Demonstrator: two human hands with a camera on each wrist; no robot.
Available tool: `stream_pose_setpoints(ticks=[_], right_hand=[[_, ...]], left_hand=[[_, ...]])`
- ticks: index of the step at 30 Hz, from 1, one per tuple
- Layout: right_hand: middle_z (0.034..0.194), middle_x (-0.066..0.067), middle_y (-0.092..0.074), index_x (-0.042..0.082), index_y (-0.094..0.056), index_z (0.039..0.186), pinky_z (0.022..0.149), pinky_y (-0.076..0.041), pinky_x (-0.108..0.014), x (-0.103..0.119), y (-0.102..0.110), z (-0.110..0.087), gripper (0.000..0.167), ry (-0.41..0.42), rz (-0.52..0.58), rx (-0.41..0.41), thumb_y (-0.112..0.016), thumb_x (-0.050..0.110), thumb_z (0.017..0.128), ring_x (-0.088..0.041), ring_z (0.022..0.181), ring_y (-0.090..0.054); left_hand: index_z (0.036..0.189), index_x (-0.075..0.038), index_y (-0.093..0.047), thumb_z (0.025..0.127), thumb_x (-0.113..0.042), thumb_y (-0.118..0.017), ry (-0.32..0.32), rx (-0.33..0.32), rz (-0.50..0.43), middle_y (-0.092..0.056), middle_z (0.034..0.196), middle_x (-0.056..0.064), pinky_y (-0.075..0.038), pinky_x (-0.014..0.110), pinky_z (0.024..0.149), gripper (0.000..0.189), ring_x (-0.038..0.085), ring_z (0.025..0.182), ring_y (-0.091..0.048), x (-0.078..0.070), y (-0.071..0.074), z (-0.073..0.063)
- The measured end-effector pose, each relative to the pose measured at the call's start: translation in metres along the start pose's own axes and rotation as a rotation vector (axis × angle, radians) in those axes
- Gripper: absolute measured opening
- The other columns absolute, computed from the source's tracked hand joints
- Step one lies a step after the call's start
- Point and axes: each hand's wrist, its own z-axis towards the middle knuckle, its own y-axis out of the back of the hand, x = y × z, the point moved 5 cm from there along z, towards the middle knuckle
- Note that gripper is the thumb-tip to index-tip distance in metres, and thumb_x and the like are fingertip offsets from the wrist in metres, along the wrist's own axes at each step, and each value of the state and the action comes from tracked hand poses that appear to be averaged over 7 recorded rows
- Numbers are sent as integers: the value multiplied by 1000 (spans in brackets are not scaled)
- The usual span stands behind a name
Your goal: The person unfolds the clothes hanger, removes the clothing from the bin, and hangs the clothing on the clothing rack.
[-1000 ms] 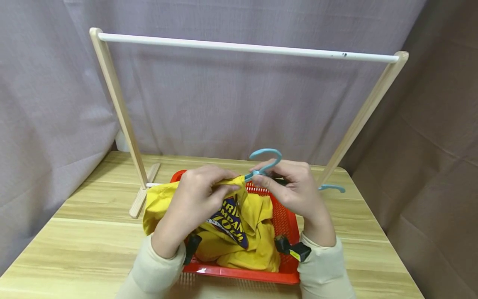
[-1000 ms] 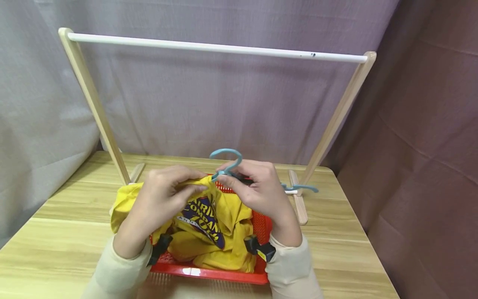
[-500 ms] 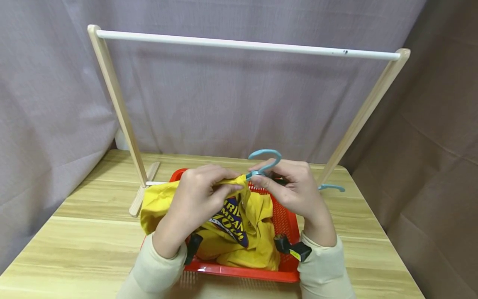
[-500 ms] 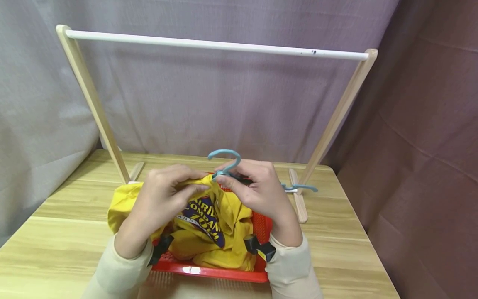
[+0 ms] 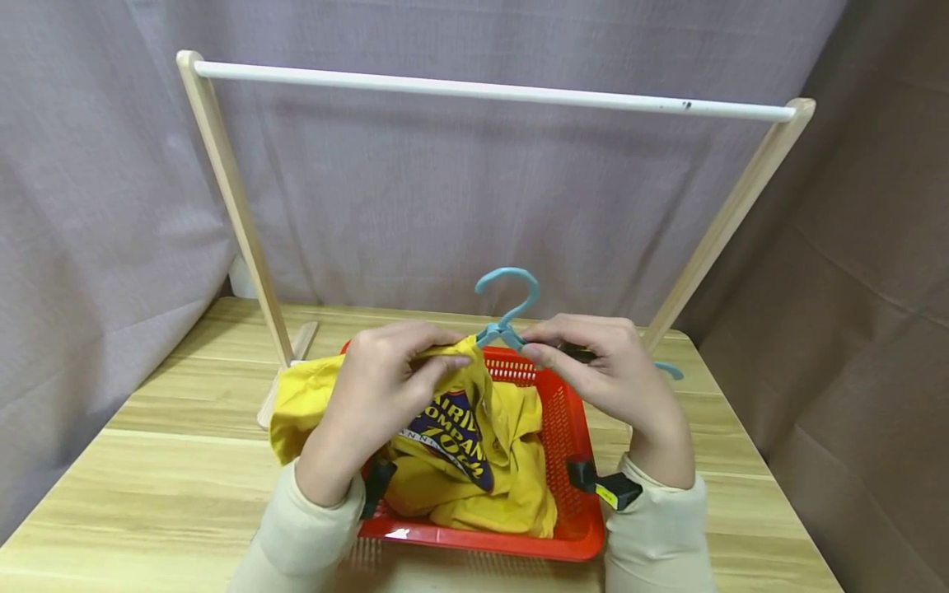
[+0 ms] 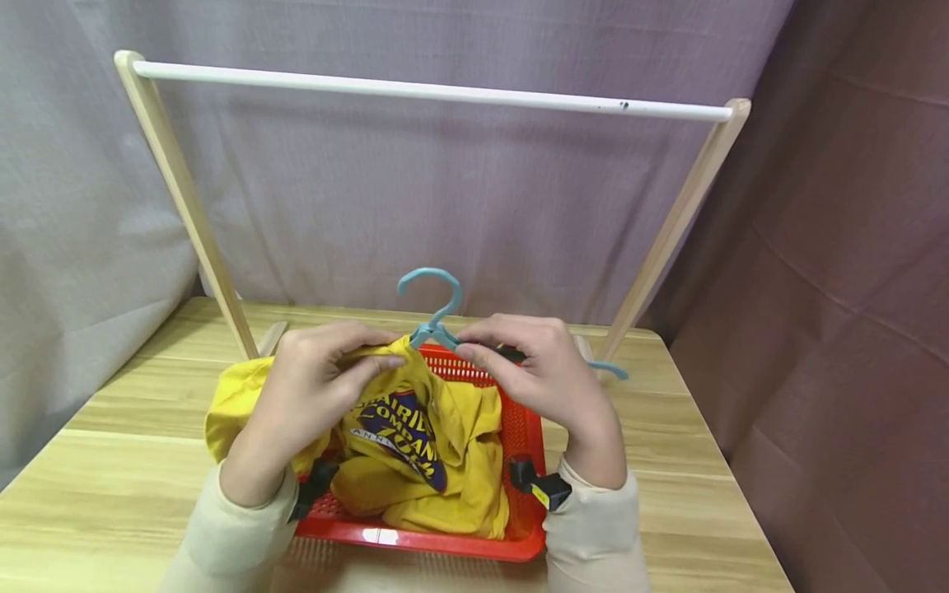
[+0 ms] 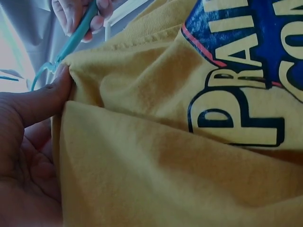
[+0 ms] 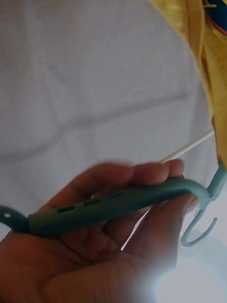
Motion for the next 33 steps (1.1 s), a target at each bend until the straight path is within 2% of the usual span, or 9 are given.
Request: stream_pose_setpoints(ticks=[5,13,23,33], right_hand=[[85,2,-71,6,-77,100,59,-49,-18,4,-2,4,26,54,9,-40,-78,-10,80,-10,67,-61],[83,2,-71,6,-77,97,59,-49,-18,5,-6,5,30,39,6,-57,-78,-15,76,-8,67,-60],[84,2,-72,6,-77,98,58,-47,-18,8,-12,9,28,42,38,-40,-77,-14,78,-10,65,-59],[85,1,-73,5,-78,96,59,-47,-18,8,-14,8,27,45,42,-46,-77,-14,78,-9,66,-60]], left_hand=[[97,-11,-79,87,-16,-81,9,-17,-29,-75,91,-5,-56,21,69,12,4,78,-68,0,0,0],[95,-11,-79,86,-16,-82,17,-35,-38,-75,89,-5,-55,19,65,11,2,75,-66,-2,0,0],[94,-12,-80,85,-14,-83,26,-69,-59,-75,87,-7,-54,19,63,10,3,71,-65,-3,5,0],[92,-10,-80,81,-13,-85,15,-120,-56,-75,86,-4,-52,16,60,13,1,67,-65,-5,3,0]])
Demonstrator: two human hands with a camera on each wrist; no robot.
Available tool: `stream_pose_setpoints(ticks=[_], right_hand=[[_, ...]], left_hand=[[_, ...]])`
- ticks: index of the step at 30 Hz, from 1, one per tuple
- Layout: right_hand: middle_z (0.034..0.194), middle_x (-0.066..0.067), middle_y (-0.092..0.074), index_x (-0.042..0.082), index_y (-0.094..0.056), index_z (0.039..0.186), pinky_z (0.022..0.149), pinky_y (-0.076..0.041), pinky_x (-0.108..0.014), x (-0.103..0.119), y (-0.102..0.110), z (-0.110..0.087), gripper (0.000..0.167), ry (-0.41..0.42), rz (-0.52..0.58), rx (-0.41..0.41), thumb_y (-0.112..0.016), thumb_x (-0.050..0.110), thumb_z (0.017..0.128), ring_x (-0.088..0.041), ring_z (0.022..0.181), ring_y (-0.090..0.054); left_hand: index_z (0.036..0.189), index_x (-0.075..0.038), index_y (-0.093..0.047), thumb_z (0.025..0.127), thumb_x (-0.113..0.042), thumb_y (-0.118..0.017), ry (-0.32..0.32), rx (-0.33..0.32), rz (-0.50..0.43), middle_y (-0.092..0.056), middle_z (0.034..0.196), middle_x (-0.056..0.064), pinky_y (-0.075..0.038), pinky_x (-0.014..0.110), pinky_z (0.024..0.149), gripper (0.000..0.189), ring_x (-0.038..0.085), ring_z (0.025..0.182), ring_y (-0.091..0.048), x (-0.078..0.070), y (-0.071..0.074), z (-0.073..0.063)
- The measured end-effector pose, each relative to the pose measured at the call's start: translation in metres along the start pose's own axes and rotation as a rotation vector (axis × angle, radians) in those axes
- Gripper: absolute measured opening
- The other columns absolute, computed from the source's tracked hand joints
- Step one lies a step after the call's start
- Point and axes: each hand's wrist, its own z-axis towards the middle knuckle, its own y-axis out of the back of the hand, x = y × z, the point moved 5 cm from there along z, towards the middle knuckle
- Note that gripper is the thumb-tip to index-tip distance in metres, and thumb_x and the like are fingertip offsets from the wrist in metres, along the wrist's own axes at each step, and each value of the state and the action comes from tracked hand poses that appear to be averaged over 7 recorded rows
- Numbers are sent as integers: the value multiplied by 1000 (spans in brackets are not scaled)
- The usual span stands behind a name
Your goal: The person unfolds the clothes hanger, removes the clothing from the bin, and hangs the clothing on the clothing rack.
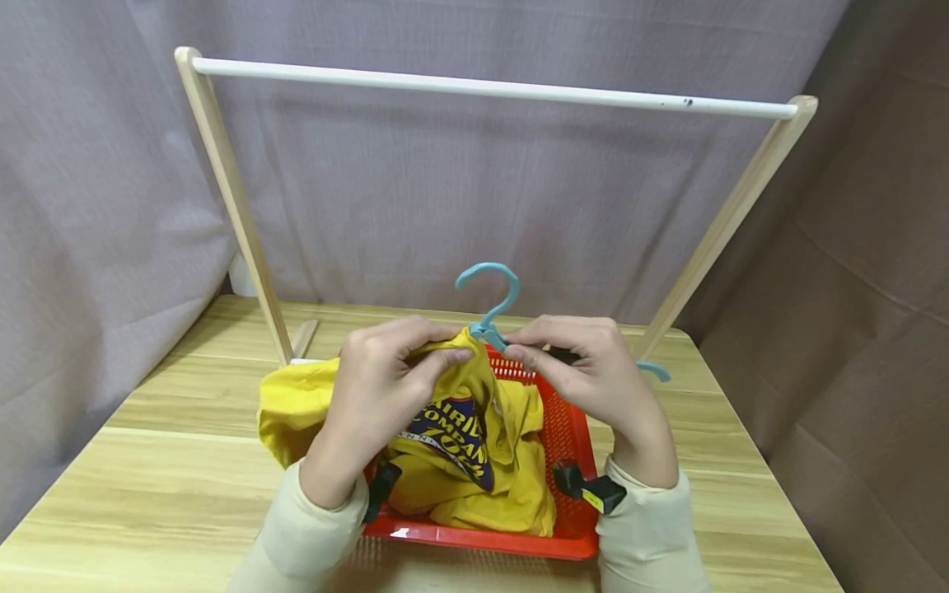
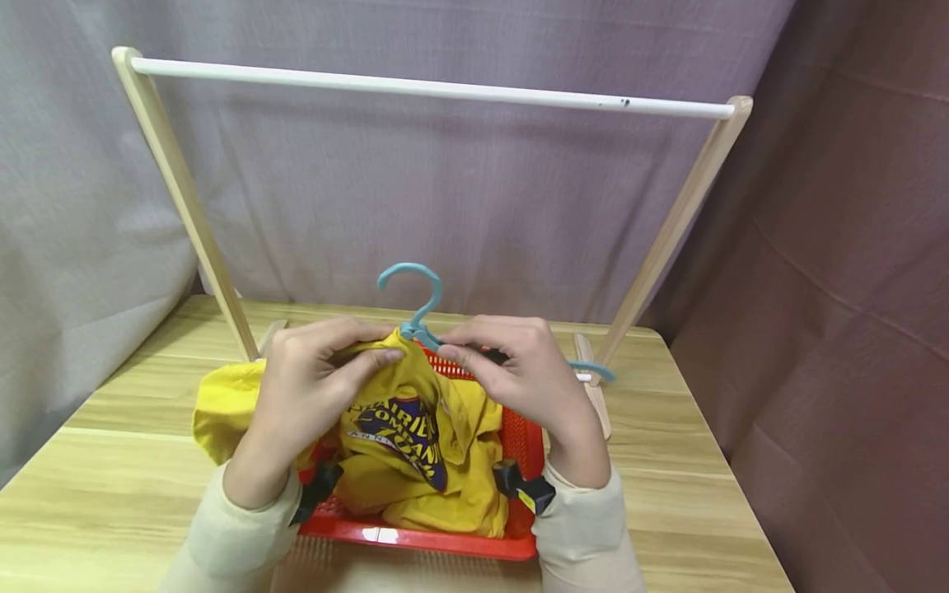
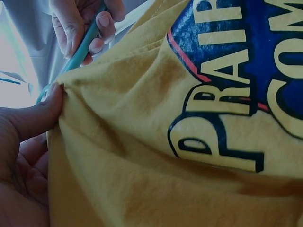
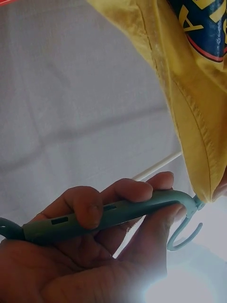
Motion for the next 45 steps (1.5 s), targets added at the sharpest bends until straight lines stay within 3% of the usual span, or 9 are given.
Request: stream_pose_setpoints(ticks=[11,21,25,31,39,45], right_hand=[[85,3,-74,9,-78,94,56,-44,-17,0,-8,3,19,7,-39,9,-78,-6,82,-6,65,-59],[87,2,-74,9,-79,98,62,-48,-17,-1,-4,2,11,-10,-137,16,-78,5,88,-5,69,-62],[87,2,-74,9,-78,98,61,-48,-17,0,-2,2,15,6,-140,9,-78,1,86,-5,69,-62],[88,2,-75,7,-78,99,59,-47,-17,2,2,2,24,63,-138,-1,-79,-8,80,-6,67,-61],[91,-1,-75,4,-77,100,67,-52,-19,6,7,4,27,61,-109,8,-79,-10,77,-10,74,-67],[94,-7,-75,1,-77,100,80,-55,-25,15,13,7,18,77,-71,-81,-76,-5,83,-16,85,-69]], left_hand=[[93,-9,-82,82,-8,-84,15,-40,-93,-77,89,-2,-55,17,67,11,7,76,-71,2,6,-1],[99,-12,-80,87,-19,-80,39,122,8,-76,89,-6,-54,19,63,13,2,71,-67,2,5,0],[100,-13,-79,90,-22,-78,24,142,79,-73,88,-7,-52,22,62,14,3,70,-62,1,1,0],[106,-15,-78,93,-25,-75,30,194,85,-68,81,-10,-44,24,52,17,3,58,-51,3,-4,0],[106,-14,-79,90,-25,-78,-4,145,119,-76,92,-7,-47,24,54,19,2,61,-57,1,-2,3],[102,-12,-79,89,-23,-80,18,64,122,-76,92,-4,-52,25,61,18,3,70,-64,2,6,5]])
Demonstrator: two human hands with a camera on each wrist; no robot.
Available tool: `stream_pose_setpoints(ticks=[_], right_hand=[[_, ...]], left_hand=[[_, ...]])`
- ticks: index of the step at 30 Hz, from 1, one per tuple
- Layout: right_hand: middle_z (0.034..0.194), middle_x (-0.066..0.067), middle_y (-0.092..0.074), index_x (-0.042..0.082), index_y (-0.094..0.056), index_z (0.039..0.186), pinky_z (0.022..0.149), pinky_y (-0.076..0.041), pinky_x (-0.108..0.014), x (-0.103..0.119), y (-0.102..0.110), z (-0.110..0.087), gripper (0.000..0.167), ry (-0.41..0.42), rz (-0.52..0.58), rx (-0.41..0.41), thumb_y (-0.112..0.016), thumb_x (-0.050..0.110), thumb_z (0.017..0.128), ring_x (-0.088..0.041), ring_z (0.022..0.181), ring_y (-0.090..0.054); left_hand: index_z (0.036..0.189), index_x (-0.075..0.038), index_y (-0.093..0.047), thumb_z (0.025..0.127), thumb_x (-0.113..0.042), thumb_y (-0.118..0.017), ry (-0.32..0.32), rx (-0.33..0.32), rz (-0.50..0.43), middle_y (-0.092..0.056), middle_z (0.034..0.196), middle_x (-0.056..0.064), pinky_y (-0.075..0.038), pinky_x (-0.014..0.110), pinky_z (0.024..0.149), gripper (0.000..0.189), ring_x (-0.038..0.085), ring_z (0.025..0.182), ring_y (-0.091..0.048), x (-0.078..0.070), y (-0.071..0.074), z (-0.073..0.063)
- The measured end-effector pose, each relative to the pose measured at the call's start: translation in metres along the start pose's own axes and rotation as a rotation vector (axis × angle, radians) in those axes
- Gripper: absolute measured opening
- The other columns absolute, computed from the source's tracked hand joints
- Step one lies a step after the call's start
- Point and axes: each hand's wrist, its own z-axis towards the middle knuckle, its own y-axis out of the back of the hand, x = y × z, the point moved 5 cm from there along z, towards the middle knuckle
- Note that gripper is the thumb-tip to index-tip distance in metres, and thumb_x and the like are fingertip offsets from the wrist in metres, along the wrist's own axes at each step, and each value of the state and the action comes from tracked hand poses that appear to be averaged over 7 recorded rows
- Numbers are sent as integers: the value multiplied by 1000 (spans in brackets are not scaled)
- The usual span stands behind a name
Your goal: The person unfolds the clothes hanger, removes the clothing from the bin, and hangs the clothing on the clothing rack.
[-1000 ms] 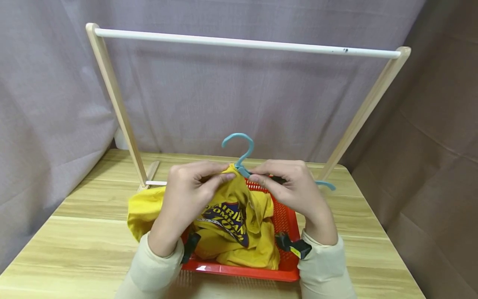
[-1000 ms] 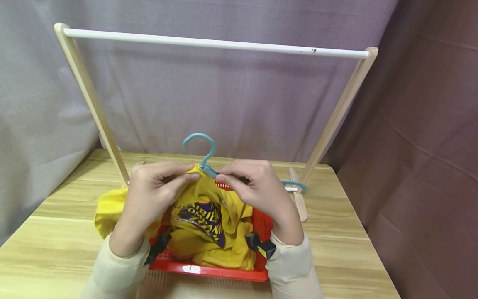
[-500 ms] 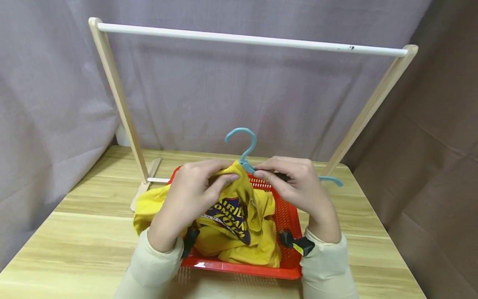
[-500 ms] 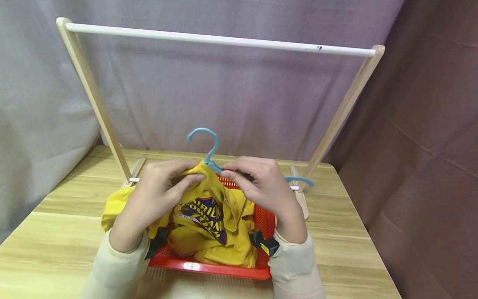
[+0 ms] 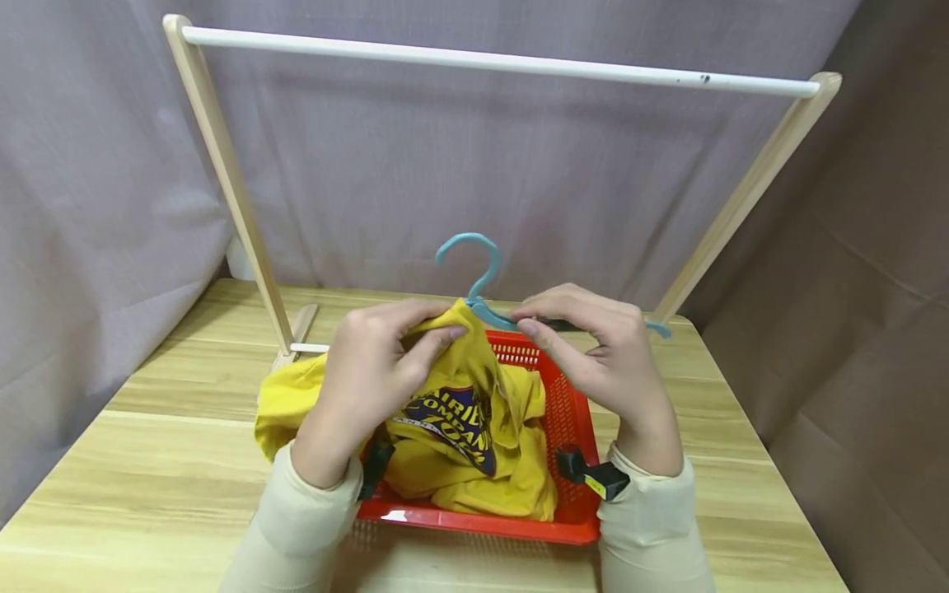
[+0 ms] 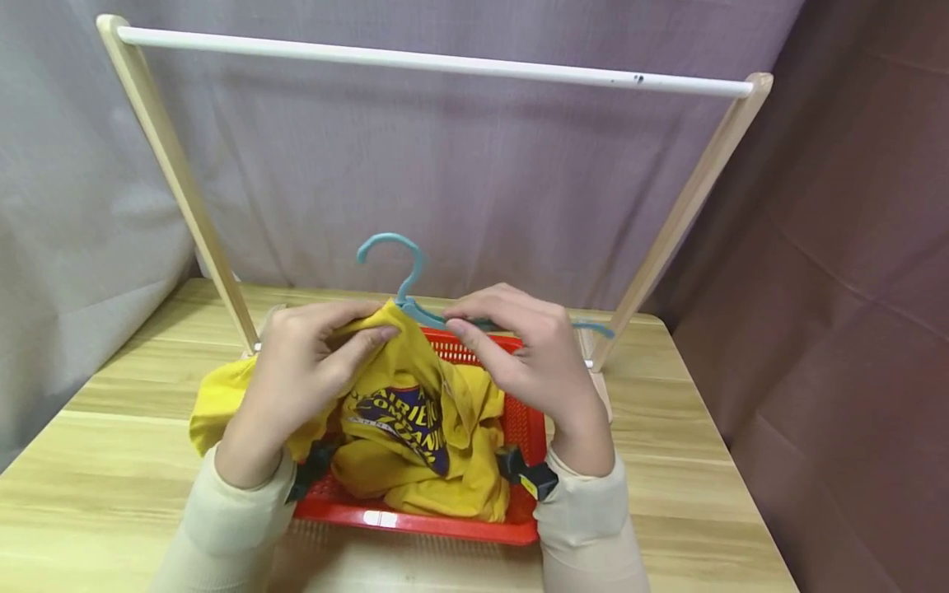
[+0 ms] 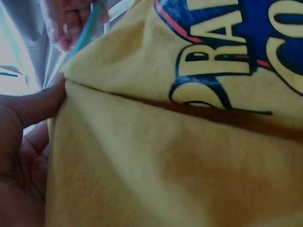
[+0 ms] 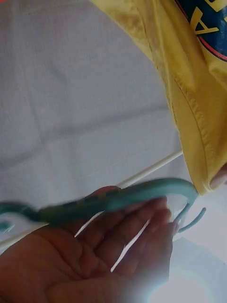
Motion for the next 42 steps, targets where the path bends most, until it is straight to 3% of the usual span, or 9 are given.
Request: stream_pose_setpoints(ticks=[4,8,12,16,20,27,35,39,42], right_hand=[[93,-10,-74,0,-76,100,87,-55,-29,7,3,2,11,31,29,-41,-73,5,90,-19,91,-69],[97,-10,-75,-1,-75,103,87,-55,-28,11,-3,2,15,23,52,20,-74,3,89,-19,93,-70],[106,-5,-75,2,-74,111,87,-56,-28,5,-13,-2,29,-73,47,134,-77,-5,83,-18,96,-71],[110,1,-74,7,-74,115,84,-57,-26,-4,-19,-9,28,-186,2,241,-77,4,88,-12,96,-71],[109,3,-74,9,-75,115,83,-57,-27,-12,-20,-13,25,-230,-60,294,-76,11,90,-8,96,-70],[113,2,-74,9,-75,116,89,-55,-29,-17,-18,-14,27,-233,-135,270,-78,14,89,-12,102,-70],[112,5,-73,10,-72,119,83,-57,-30,-16,-30,-15,29,-212,3,356,-76,12,90,-8,98,-70],[107,6,-74,11,-72,116,78,-58,-32,-17,-32,-16,27,-214,22,380,-77,10,90,-7,96,-69],[98,10,-73,14,-72,111,68,-55,-30,-18,-36,-17,21,-233,24,450,-76,13,91,-5,85,-67]], left_hand=[[102,-11,-80,88,-20,-80,42,-110,-8,-76,94,-2,-54,26,63,16,6,75,-68,4,7,0],[101,-12,-80,89,-19,-79,69,-181,-21,-76,94,-3,-56,26,65,15,7,78,-69,6,10,-1],[101,-12,-80,89,-19,-79,68,-199,-48,-76,94,-4,-55,25,65,14,6,78,-69,5,10,-1],[101,-11,-80,89,-18,-79,70,-213,-87,-76,95,-4,-55,21,64,14,5,78,-69,3,12,-1],[100,-10,-80,89,-17,-79,79,-220,-122,-76,95,-5,-54,18,65,13,5,78,-69,4,16,-1],[100,-11,-80,88,-13,-80,62,-188,-193,-76,94,-5,-54,19,65,12,7,77,-70,0,17,-2],[101,-7,-79,87,-9,-80,12,-120,-284,-76,96,-2,-57,21,66,14,8,80,-71,-9,10,-3],[101,-5,-79,86,-8,-80,2,-115,-279,-76,95,-1,-57,21,66,14,8,80,-71,-8,11,-3],[100,-7,-79,87,-9,-80,8,-124,-253,-76,95,-2,-56,20,66,14,7,78,-70,-5,13,-3]])
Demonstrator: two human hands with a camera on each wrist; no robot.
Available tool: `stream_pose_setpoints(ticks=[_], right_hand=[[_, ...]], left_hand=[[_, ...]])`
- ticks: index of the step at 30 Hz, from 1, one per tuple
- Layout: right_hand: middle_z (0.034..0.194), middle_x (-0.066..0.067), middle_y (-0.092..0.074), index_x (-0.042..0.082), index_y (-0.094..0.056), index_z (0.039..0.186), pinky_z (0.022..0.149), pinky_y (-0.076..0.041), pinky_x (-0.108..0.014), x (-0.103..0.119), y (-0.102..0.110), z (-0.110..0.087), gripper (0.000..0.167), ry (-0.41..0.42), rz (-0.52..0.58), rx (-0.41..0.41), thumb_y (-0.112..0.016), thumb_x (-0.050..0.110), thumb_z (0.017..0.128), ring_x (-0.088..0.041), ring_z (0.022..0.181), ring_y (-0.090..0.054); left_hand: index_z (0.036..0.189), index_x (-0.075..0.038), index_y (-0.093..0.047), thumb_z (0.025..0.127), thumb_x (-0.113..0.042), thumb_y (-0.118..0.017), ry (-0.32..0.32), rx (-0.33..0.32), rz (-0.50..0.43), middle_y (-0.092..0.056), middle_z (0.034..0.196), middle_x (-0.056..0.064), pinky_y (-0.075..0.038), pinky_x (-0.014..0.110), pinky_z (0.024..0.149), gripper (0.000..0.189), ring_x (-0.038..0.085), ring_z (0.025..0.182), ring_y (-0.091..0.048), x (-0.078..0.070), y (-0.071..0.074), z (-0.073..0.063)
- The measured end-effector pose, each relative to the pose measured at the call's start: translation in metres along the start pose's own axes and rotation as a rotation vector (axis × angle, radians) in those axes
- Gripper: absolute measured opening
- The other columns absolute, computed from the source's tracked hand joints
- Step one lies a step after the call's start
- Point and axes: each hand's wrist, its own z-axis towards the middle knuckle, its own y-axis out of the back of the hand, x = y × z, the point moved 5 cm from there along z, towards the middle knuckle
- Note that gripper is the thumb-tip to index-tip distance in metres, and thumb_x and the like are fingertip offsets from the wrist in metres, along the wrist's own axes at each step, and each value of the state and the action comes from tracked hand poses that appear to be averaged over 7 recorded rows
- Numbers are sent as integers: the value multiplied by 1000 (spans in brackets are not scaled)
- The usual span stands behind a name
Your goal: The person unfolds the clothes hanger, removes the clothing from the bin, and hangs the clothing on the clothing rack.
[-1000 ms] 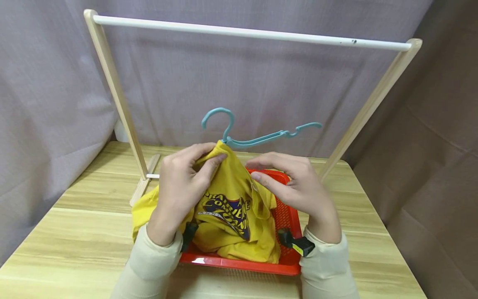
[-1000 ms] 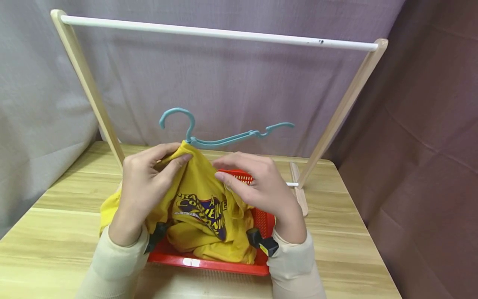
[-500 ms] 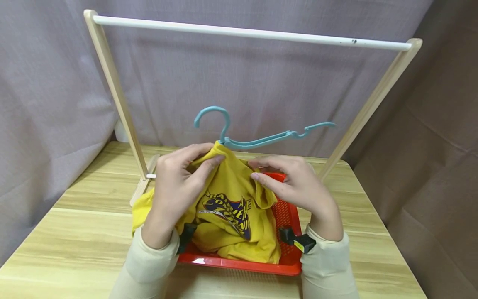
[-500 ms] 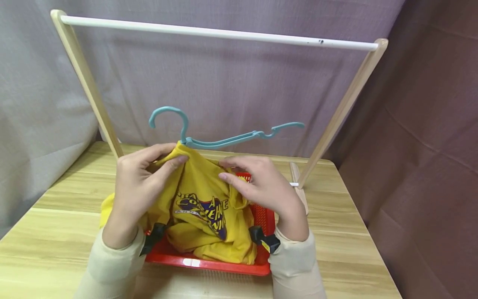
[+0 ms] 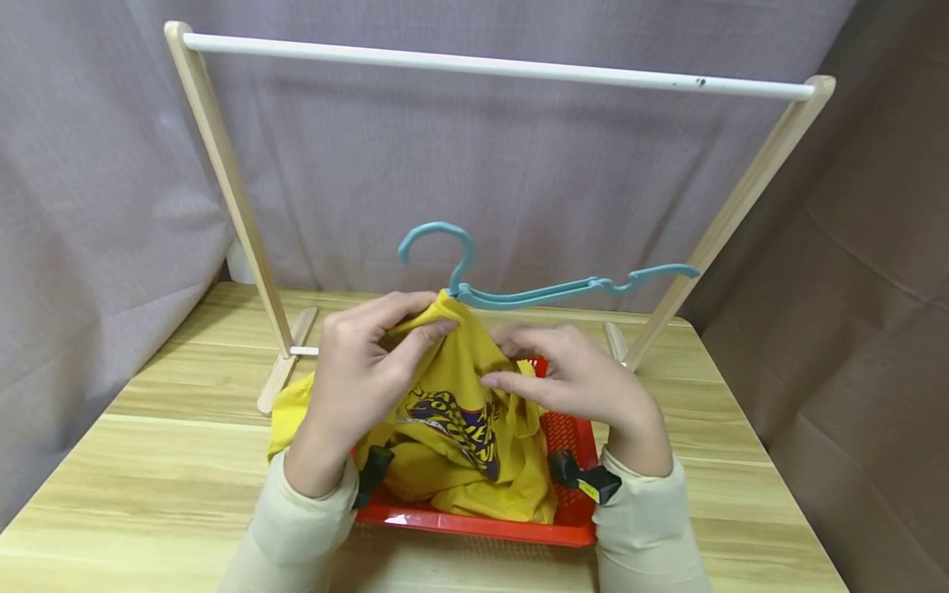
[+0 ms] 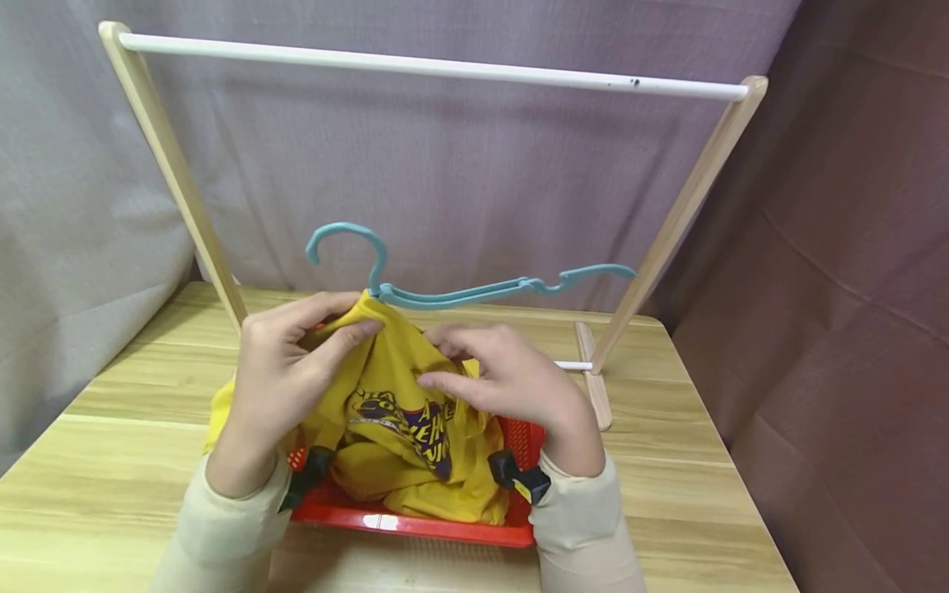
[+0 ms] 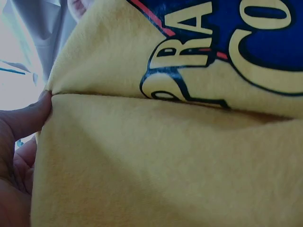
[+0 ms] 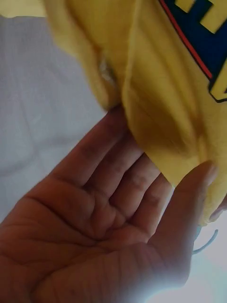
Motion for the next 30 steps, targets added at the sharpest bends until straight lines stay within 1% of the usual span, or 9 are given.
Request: stream_pose_setpoints(ticks=[3,5,8,13,16,20,24,30], right_hand=[[86,16,-67,18,-70,101,59,-49,-26,0,-1,-1,10,-23,1,56,-75,18,92,-3,72,-59],[78,18,-60,21,-68,93,56,-45,-24,0,1,-3,7,-25,-2,51,-75,19,93,-4,66,-53],[74,18,-54,24,-66,89,56,-43,-22,0,8,-7,12,-16,-7,-11,-76,17,92,-4,64,-51],[68,15,-48,23,-65,84,53,-36,-23,-3,23,-15,19,11,3,-112,-77,9,89,-5,61,-46],[67,15,-47,23,-66,84,50,-33,-23,-6,29,-17,22,9,17,-133,-78,5,87,-6,58,-44],[68,16,-50,25,-69,86,49,-33,-23,-11,33,-20,24,-26,25,-142,-78,3,86,-6,58,-45],[72,14,-56,23,-71,89,50,-37,-23,-15,36,-25,24,-52,48,-155,-78,0,86,-7,61,-49],[78,12,-62,22,-73,93,53,-44,-22,-19,42,-29,27,-53,33,-182,-75,-5,86,-6,63,-53]], left_hand=[[100,-8,-79,87,-10,-80,7,-16,25,-76,94,-4,-54,20,66,13,8,78,-69,2,4,1],[101,-9,-79,87,-10,-80,5,-27,33,-76,94,-3,-54,20,67,13,8,78,-69,3,7,1],[101,-9,-80,87,-9,-80,9,-44,47,-76,95,-3,-53,19,68,13,9,78,-69,6,13,2],[101,-9,-80,87,-6,-79,23,-52,89,-76,95,-3,-51,17,67,14,9,76,-67,12,23,4],[101,-9,-80,87,-5,-78,33,-48,133,-76,95,-2,-50,16,67,14,9,75,-66,15,29,4],[99,-9,-80,88,-6,-77,44,-44,201,-76,95,-2,-49,16,70,13,8,79,-68,19,33,4],[99,-10,-81,87,-7,-77,60,-48,253,-76,95,-2,-49,16,71,12,9,80,-69,22,37,4],[97,-9,-81,87,-6,-77,86,-62,287,-76,93,-2,-48,13,71,11,8,78,-67,28,46,5]])
